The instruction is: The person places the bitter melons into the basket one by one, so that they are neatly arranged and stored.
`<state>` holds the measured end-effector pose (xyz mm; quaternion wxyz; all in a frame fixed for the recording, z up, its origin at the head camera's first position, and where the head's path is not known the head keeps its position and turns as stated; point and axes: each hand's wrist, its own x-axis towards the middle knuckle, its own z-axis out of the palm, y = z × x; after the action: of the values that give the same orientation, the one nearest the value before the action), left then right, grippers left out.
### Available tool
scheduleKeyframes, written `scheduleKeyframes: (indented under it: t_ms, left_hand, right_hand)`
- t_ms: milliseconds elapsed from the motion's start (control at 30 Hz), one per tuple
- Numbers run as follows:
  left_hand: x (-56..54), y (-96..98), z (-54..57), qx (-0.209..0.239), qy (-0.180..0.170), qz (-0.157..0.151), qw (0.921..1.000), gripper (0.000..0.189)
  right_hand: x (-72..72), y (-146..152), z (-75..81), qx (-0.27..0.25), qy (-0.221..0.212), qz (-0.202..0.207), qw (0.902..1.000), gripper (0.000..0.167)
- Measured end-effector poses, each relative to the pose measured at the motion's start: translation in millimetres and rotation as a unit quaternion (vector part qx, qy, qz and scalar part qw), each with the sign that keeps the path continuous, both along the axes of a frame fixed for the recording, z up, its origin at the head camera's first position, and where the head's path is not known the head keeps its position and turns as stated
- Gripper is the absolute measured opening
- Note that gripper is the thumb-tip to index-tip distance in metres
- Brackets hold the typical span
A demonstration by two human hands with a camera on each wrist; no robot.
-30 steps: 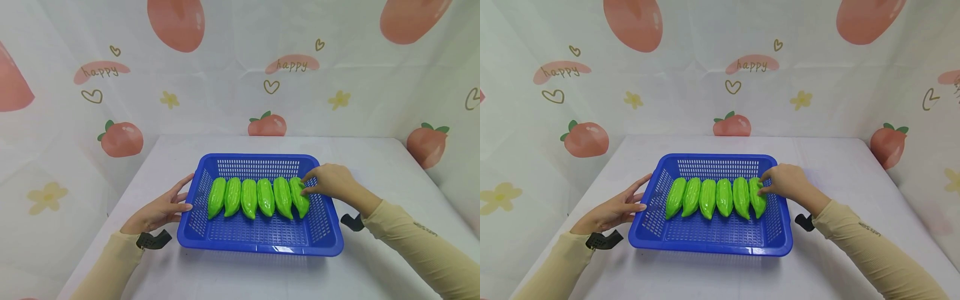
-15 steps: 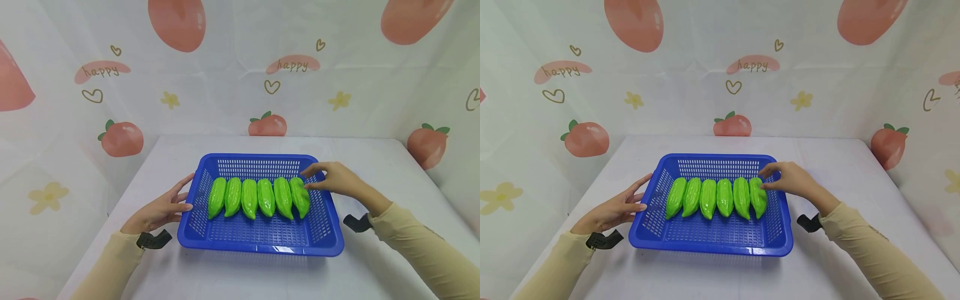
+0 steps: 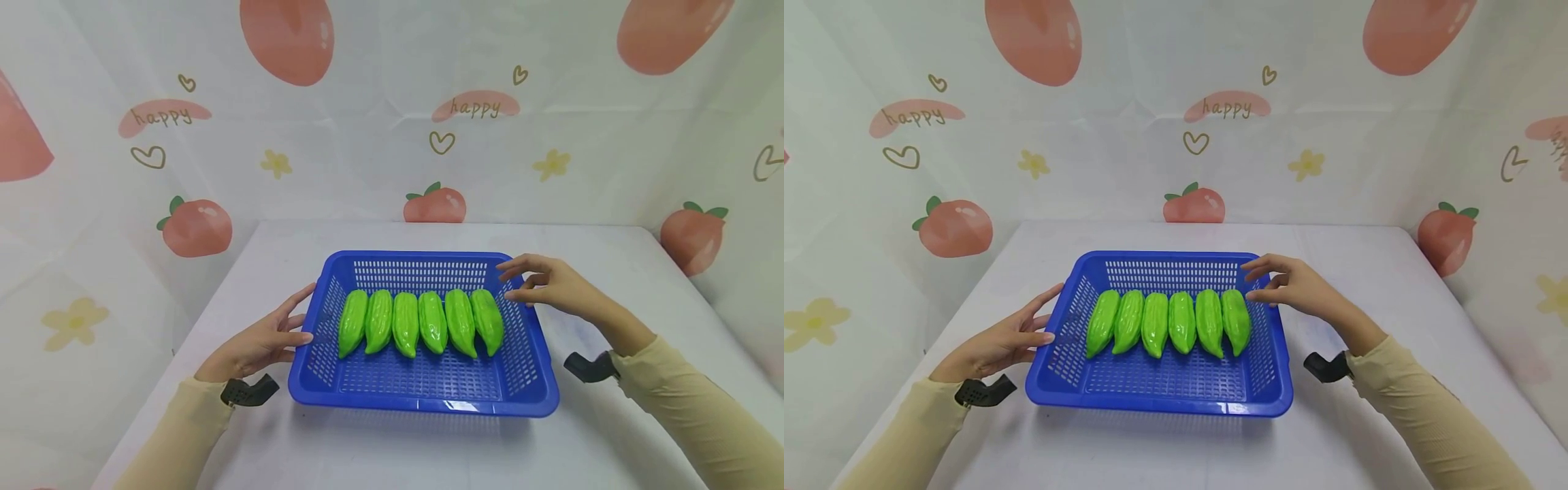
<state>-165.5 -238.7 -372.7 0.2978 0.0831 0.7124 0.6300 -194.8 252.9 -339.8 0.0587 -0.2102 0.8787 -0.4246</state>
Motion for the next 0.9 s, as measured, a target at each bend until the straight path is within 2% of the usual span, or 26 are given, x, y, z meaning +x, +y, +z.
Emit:
scheduleKeyframes:
  t_ms: [133, 300, 400, 533, 667, 833, 900]
  left_hand:
    - [1.7, -2.1, -3.6, 0.001, 0.012, 0.002, 0.9999, 0.086]
    - [7.3, -5.1, -6.5, -0.037, 0.037, 0.014, 0.9986, 0.073]
    - [10.9, -7.5, -2.1, -0.073, 0.062, 0.016, 0.9953, 0.068]
    - [15.5, -10.5, 9.4, -0.108, 0.099, 0.019, 0.989, 0.065]
    - [22.9, -10.4, 24.9, -0.15, 0.16, 0.03, 0.9752, 0.064]
    - [37.1, -2.4, 50.0, -0.208, 0.239, 0.05, 0.9473, 0.064]
    - [43.7, 3.2, 60.4, -0.231, 0.265, 0.06, 0.9342, 0.063]
  right_hand:
    - [2.5, 1.2, 0.9, -0.03, 0.019, 0.017, 0.9992, 0.053]
    - [8.4, 1.3, 3.7, -0.056, 0.032, 0.042, 0.997, 0.063]
    - [13.6, 2.4, 6.2, -0.064, 0.034, 0.052, 0.996, 0.067]
    - [21.0, 5.1, 11.3, -0.077, 0.038, 0.057, 0.9947, 0.065]
    - [26.7, 6.5, 16.7, -0.092, 0.048, 0.069, 0.9922, 0.06]
    - [33.9, 5.5, 23.6, -0.078, 0.096, 0.082, 0.989, 0.054]
    - [38.8, 2.7, 27.9, -0.06, 0.118, 0.075, 0.9883, 0.053]
